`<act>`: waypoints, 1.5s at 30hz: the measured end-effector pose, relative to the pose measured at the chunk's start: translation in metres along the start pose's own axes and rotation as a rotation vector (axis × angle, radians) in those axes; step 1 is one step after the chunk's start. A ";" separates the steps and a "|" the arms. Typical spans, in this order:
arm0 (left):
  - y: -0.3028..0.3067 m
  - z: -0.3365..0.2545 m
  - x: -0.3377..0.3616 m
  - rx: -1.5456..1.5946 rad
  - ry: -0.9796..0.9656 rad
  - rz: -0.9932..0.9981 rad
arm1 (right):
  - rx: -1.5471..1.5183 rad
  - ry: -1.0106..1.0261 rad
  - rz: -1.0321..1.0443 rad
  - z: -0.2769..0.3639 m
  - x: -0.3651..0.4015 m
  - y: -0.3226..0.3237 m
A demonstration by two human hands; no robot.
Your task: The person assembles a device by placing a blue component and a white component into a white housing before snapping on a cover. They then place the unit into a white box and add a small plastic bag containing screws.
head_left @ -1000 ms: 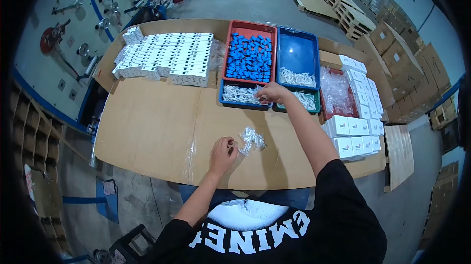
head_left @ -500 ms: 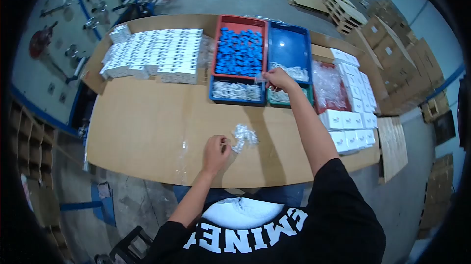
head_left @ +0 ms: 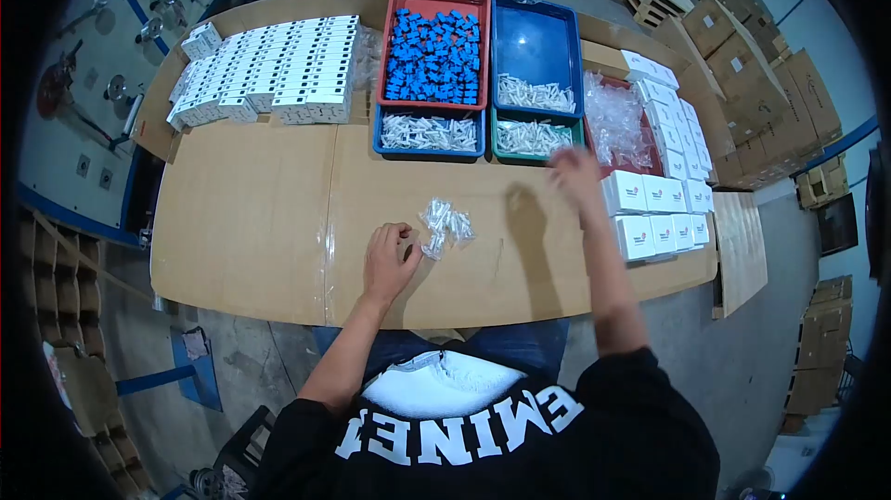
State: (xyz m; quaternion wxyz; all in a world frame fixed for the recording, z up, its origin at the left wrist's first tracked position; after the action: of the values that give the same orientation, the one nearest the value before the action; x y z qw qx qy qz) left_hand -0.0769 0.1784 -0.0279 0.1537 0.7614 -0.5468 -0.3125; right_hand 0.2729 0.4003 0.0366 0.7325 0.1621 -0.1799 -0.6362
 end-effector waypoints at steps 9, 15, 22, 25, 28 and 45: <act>-0.003 -0.002 -0.001 -0.048 -0.018 0.012 | 0.038 -0.010 -0.026 0.009 0.137 -0.168; -0.003 -0.003 -0.002 -0.018 -0.014 0.014 | -0.555 0.124 -0.081 0.014 0.132 -0.142; -0.003 -0.006 -0.002 -0.032 -0.014 0.029 | -1.251 -0.189 -0.042 -0.008 0.107 -0.101; -0.001 -0.008 -0.002 -0.038 -0.017 0.025 | -1.106 -0.207 0.013 -0.011 0.097 -0.094; 0.000 -0.007 -0.003 -0.022 -0.006 0.019 | -1.071 -0.234 0.071 0.001 0.091 -0.089; 0.001 -0.004 0.000 -0.048 -0.027 0.017 | -0.331 -0.358 0.343 0.043 -0.069 -0.160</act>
State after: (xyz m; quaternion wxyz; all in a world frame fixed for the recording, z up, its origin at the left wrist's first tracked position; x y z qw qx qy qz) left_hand -0.0751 0.1775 -0.0244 0.1672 0.7486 -0.5476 -0.3343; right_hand 0.1040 0.4461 -0.0038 0.8025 -0.1069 -0.2248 -0.5423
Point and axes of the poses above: each hand's wrist, its own x-axis away from the middle knuckle, its own y-axis out of the back of the hand, z = x × y, the point moved 6 cm from there along -x, towards the middle knuckle, and after that the axes turned 1 degree about z, right-handed, at the moved point
